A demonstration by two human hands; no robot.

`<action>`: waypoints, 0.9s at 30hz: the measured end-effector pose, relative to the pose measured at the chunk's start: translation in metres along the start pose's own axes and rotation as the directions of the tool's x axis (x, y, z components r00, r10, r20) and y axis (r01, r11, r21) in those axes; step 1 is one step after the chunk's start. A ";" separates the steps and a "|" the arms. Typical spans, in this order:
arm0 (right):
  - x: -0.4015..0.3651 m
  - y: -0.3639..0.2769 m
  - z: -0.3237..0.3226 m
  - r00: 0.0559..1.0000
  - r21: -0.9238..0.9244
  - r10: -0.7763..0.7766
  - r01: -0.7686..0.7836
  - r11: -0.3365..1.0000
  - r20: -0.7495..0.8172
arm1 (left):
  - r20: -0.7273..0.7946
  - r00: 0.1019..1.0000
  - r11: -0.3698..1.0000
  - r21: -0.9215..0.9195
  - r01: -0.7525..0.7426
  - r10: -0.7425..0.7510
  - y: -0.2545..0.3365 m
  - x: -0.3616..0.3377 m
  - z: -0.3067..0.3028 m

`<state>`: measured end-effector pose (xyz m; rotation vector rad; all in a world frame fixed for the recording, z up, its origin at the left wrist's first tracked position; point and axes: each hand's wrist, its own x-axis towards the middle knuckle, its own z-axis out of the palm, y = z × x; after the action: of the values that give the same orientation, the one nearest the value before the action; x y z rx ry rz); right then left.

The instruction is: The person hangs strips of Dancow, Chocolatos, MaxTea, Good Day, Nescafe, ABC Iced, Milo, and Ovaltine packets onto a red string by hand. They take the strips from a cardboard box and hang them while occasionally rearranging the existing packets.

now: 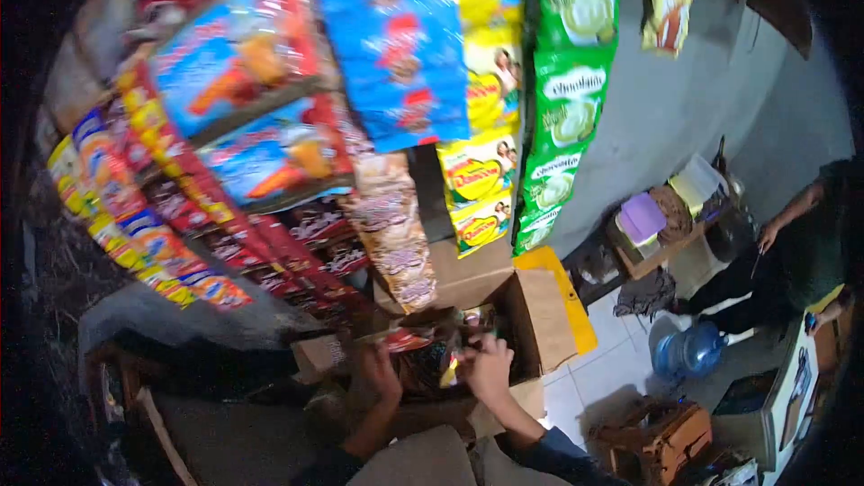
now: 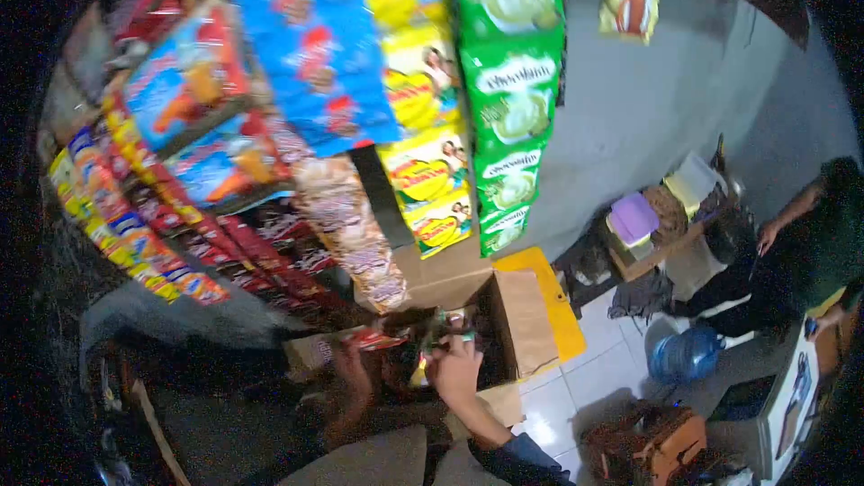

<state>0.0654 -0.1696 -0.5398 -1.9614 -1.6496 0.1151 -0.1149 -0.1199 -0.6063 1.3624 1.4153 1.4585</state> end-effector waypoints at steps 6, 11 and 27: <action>0.044 -0.023 -0.119 0.984 0.799 0.078 -0.174 0.575 0.158 | -0.200 0.976 0.902 -0.400 -0.161 0.085 0.087 -0.013 -0.073; 0.056 -0.059 -0.177 0.966 0.948 -0.118 -0.194 0.253 0.230 | -0.287 0.920 0.793 -0.608 0.040 -0.266 0.117 -0.033 -0.093; 0.043 -0.131 -0.260 0.865 0.874 0.271 0.468 -0.131 -0.423 | 0.640 0.766 0.752 -0.472 0.459 -0.066 0.174 -0.079 -0.030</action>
<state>0.0679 -0.2139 -0.2495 -0.4098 -0.6961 0.5908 -0.0934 -0.2328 -0.4513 0.9862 0.6075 1.0105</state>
